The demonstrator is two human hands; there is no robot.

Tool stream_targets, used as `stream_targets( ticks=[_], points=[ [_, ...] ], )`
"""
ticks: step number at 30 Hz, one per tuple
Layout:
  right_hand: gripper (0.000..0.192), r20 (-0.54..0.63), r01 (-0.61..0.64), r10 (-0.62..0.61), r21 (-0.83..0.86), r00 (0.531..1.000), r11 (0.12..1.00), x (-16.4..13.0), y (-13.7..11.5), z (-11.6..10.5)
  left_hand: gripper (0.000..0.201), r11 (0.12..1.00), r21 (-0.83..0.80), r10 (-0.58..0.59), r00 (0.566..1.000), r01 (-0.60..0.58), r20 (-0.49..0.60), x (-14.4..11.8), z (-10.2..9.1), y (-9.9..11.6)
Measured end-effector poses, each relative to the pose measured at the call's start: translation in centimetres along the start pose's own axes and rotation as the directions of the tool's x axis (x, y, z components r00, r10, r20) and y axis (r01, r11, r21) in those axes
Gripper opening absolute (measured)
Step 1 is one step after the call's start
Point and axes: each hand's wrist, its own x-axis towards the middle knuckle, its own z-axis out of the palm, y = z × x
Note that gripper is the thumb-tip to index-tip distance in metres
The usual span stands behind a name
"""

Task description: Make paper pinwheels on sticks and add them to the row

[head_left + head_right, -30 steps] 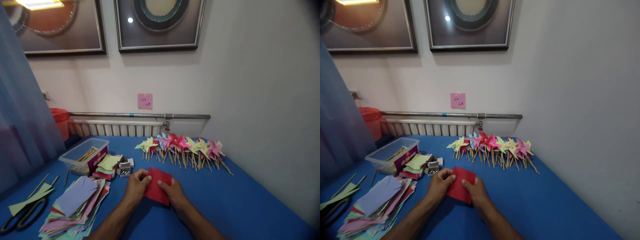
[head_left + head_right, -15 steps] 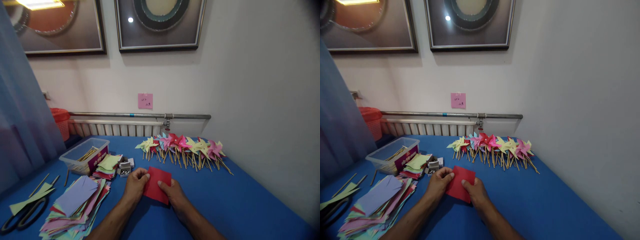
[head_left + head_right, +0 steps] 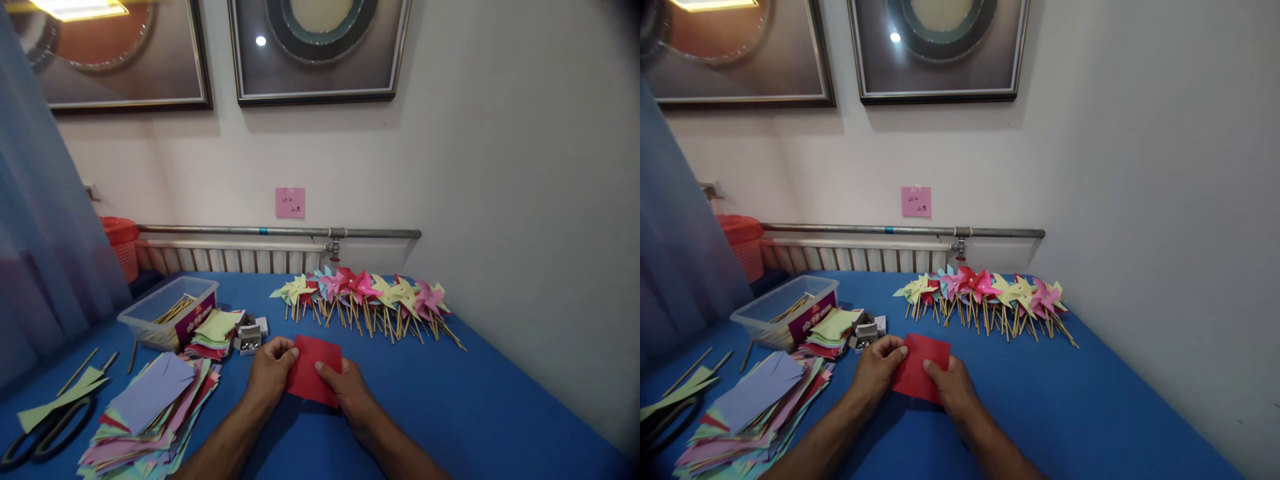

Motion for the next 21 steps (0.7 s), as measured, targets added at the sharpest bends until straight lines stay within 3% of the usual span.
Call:
stream_targets(
  ticks=[6, 14, 21],
  points=[
    [0.052, -0.022, -0.019, 0.018, -0.003, 1.000, 1.000, -0.1, -0.2, -0.1, 0.025, 0.999, 0.048, 0.018, 1.000, -0.019, 0.010, 0.0, -0.1, 0.0],
    [0.041, -0.013, -0.011, 0.010, -0.024, 1.000, 1.000, -0.6, -0.9, 0.0, 0.016, 0.977, 0.159, 0.134, 0.989, -0.143, 0.063, -0.7, 0.0, 0.0],
    [0.044, -0.010, 0.015, -0.015, -0.020, 1.000, 1.000, -0.9, -1.1, 0.2, 0.016, 0.870, 0.351, 0.323, 0.939, -0.345, 0.122, -1.0, -0.3, 0.5]
  ],
)
